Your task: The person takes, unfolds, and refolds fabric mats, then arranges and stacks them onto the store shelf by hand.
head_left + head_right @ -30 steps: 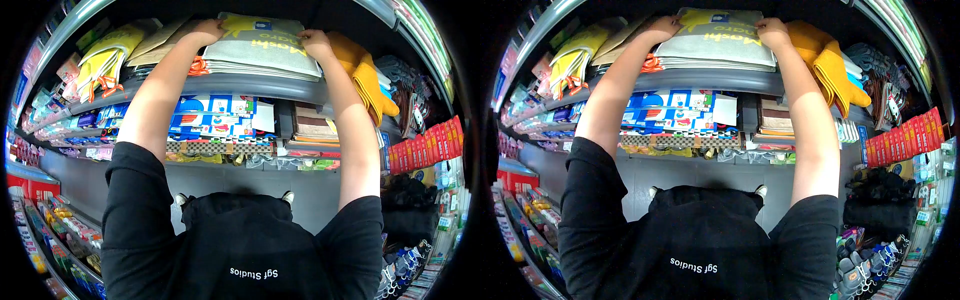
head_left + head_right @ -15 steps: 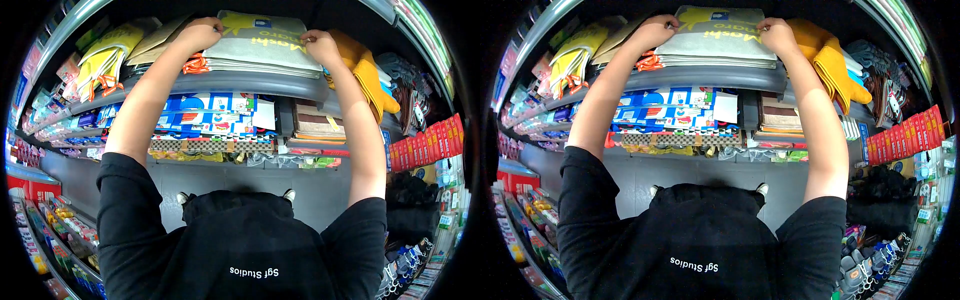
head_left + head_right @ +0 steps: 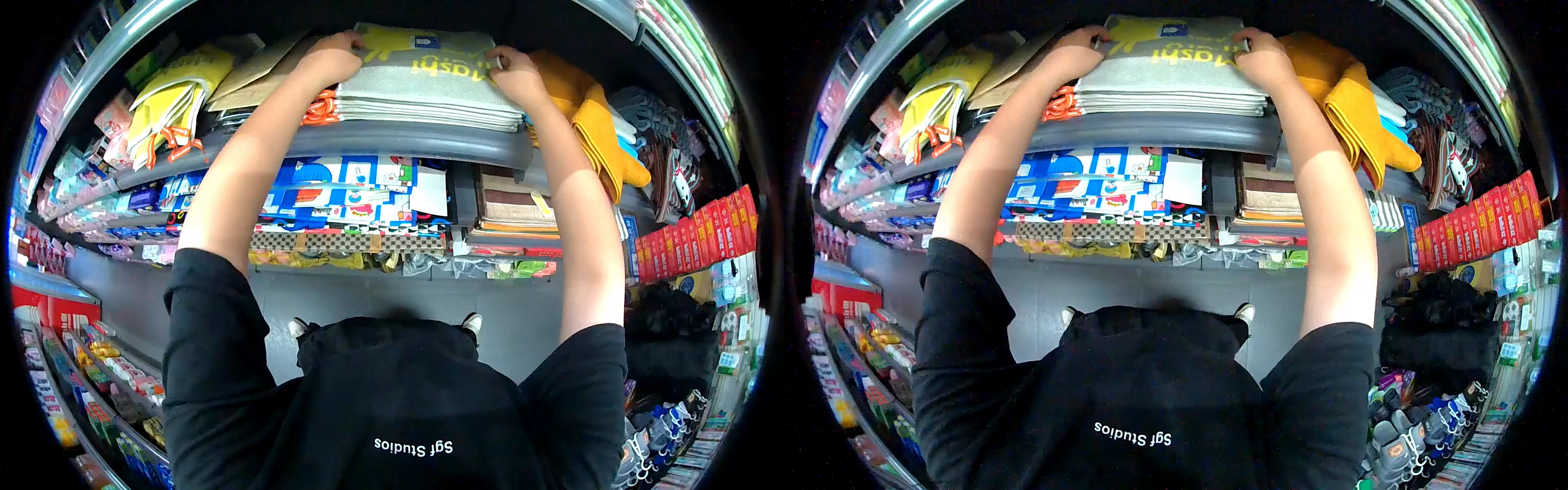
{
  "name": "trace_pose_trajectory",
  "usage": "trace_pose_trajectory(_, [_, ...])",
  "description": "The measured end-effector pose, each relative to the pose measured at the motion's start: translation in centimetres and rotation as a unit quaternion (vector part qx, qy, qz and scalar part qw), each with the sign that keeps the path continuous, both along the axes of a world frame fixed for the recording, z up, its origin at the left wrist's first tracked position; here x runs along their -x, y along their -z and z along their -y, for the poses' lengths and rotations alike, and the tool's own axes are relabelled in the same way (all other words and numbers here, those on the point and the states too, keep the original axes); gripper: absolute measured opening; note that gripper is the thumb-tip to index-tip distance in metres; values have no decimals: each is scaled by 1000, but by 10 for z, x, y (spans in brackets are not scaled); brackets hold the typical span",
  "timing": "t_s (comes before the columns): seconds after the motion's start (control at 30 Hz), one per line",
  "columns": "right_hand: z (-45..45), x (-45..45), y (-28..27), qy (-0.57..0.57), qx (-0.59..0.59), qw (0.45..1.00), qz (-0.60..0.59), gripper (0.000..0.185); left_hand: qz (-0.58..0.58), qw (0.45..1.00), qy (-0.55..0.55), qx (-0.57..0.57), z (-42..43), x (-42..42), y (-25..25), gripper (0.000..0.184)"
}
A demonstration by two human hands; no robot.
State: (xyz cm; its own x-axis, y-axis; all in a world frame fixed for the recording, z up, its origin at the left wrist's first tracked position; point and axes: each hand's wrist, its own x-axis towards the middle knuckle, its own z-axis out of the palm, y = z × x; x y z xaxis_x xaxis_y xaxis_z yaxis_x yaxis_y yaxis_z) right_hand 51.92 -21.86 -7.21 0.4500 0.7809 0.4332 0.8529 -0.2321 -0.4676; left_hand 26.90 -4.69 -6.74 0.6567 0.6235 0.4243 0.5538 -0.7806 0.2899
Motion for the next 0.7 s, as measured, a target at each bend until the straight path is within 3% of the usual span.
trace_pose_trajectory(0.07, [-12, -4, 1, -1, 17, 999, -29, 36, -13, 1000, -10, 21, -14, -7, 0, 29])
trace_pose_trajectory(0.17, [-27, -10, -1, 6, -29, 999, -38, 38, -21, 995, 71, 60, -49, -25, 12, 32])
trace_pose_trajectory(0.23, [-35, -6, -8, 8, -25, 988, -150, 37, 33, 986, 119, 115, -54, -30, 12, 34])
trace_pose_trajectory(0.27, [-41, -11, -5, 6, -25, 988, -150, 37, 33, 986, 117, 115, -57, -32, 12, 34])
trace_pose_trajectory(0.33, [-54, -28, 7, -53, -38, 985, -162, 33, 6, 984, 108, 140, -59, -36, 13, 41])
trace_pose_trajectory(0.47, [-48, -33, 5, -61, -38, 984, -160, 31, 19, 993, 97, 67, -60, -39, 21, 48])
trace_pose_trajectory(0.53, [-42, -26, 4, -45, -98, 994, 1, 33, 68, 993, 97, 10, -57, -37, 25, 53])
trace_pose_trajectory(0.57, [-45, -26, 6, -47, -98, 994, 1, 33, 67, 993, 95, 10, -56, -36, 26, 53])
trace_pose_trajectory(0.63, [-50, -30, 15, 17, 8, 998, 54, 40, 86, 989, 85, -80, -49, -35, 22, 50])
trace_pose_trajectory(0.7, [-55, -30, 18, 35, 57, 994, 81, 41, 42, 994, 48, -85, -48, -39, 26, 46])
